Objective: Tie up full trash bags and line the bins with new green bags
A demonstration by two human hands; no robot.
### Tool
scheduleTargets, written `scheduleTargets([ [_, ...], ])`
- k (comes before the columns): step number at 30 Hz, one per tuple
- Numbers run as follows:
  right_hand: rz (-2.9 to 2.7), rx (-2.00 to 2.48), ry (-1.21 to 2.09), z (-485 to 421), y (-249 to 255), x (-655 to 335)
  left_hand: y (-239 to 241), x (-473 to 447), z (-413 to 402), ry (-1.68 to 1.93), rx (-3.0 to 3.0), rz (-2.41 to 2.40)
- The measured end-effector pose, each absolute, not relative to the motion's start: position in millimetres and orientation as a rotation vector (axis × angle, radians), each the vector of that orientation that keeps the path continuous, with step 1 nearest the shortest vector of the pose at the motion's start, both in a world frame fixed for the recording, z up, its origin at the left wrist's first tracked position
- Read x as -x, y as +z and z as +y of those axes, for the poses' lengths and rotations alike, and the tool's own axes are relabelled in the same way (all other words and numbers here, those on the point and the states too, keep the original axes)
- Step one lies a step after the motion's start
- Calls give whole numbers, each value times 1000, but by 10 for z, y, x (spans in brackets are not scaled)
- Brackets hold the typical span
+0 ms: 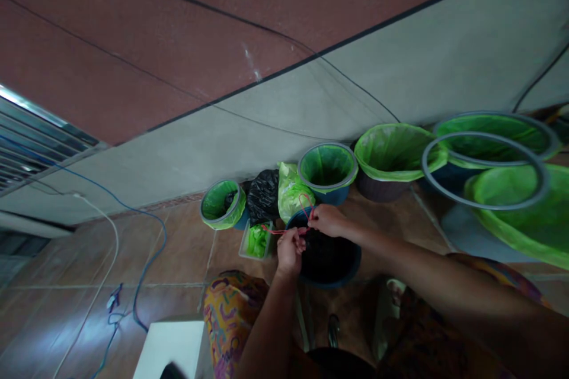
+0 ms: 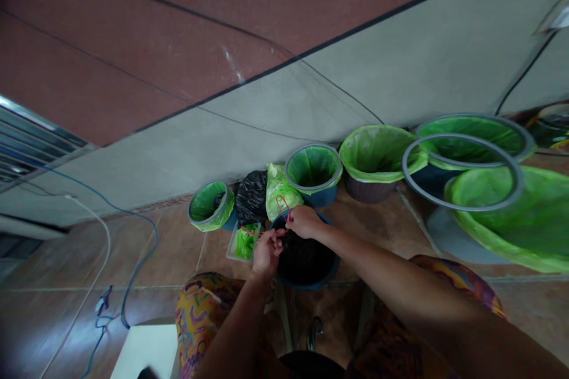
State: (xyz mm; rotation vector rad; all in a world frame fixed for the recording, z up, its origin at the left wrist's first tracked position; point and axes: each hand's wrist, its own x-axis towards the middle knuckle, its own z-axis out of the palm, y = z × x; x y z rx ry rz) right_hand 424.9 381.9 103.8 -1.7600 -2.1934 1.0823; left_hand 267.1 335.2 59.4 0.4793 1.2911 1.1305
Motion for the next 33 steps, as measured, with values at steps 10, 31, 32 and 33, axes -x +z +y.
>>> scheduleTargets([
  [10,-2113,1290,1217,3848,990,-4189,690,-2716,3289,988,-854,1235],
  [31,-2392,1559,990,3770,1206,-4265,641,-2634,3301,966,-651,1390],
  [32,-2400,1542,1020,3773,1221,-4280,646,-2631,3306,966,-620,1399],
  [33,-2415,1527,1053,3776,1231,-4294,649,-2628,3314,966,-615,1413],
])
